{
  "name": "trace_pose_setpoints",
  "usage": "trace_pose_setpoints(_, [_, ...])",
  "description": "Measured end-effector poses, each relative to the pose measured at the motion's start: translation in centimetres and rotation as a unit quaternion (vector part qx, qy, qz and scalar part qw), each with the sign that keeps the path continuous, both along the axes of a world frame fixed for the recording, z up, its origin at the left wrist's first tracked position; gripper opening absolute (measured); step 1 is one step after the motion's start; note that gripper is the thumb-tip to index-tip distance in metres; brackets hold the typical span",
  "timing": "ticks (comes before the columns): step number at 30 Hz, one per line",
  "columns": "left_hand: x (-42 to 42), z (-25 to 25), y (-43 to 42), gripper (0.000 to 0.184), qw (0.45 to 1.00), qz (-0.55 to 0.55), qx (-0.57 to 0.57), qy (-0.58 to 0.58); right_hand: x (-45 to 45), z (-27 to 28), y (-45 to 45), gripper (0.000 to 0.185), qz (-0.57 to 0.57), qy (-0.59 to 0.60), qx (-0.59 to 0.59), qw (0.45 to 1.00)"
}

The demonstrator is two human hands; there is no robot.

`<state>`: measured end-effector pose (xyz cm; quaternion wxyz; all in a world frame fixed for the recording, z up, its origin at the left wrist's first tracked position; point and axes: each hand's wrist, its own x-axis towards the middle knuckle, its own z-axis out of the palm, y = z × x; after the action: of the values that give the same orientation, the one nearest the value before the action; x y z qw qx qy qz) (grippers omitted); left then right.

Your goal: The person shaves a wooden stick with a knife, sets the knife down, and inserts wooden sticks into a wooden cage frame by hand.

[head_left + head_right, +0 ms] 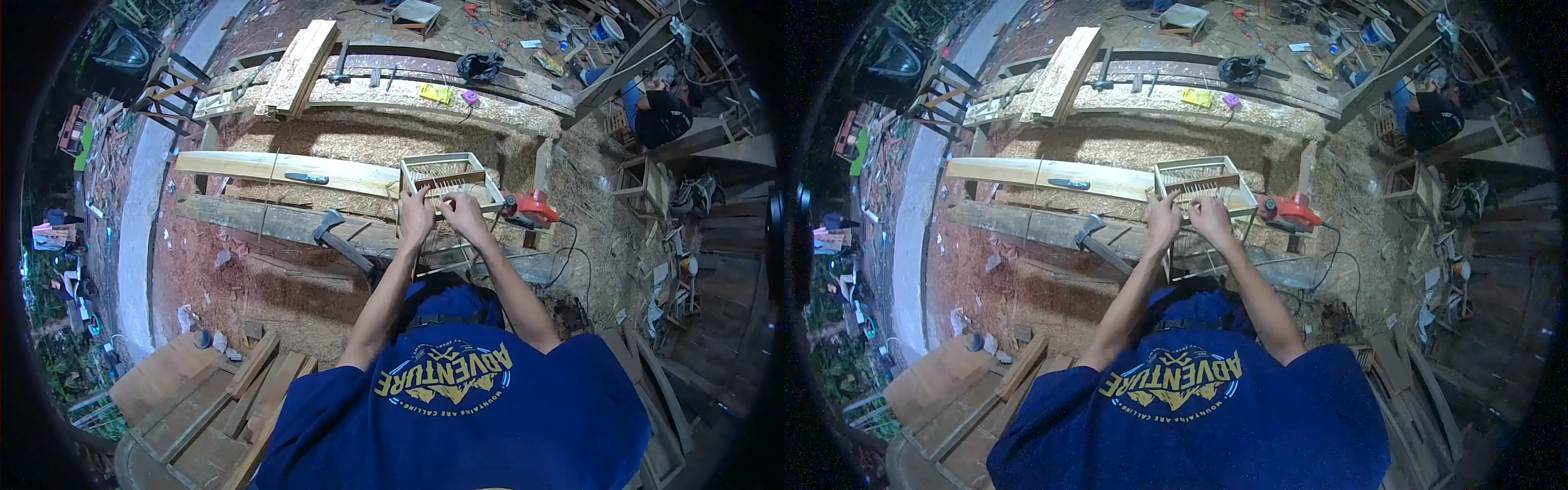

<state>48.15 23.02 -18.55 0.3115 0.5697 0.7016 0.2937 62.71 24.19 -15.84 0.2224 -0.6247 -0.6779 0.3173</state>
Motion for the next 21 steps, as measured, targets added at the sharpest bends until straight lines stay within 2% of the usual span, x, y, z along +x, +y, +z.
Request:
trace_pose_setpoints(5, [-0.7, -0.3, 0.8, 0.041, 1.000, -0.006, 0.008, -0.001, 0.5, -0.2, -0.2, 0.028, -0.023, 0.008, -0.031, 0.999])
trace_pose_setpoints(8, [-1.9, -0.1, 1.1, 0.038, 1.000, -0.007, -0.004, -0.018, 0.4, -0.3, -0.1, 0.023, -0.011, -0.001, 0.037, 0.999])
trace_pose_setpoints(10, [-2.4, 0.1, 0.9, 0.037, 0.998, 0.006, -0.038, -0.046, 0.1, 0.2, 0.1, 0.021, -0.004, -0.001, 0.030, 1.000])
trace_pose_setpoints(14, [-3.7, -0.8, 0.8, 0.037, 0.997, 0.032, -0.033, -0.069, -0.5, 0.7, -0.1, 0.018, -0.014, 0.024, 0.011, 1.000])
trace_pose_setpoints(17, [-4.3, 0.4, 0.3, 0.038, 0.997, 0.015, -0.031, -0.069, -0.9, 0.7, 0.2, 0.020, 0.005, 0.005, 0.005, 1.000])
trace_pose_setpoints(21, [-5.2, -0.8, -0.1, 0.038, 0.993, 0.037, -0.034, -0.105, -2.0, 2.4, 0.0, 0.025, 0.011, -0.025, 0.007, 1.000])
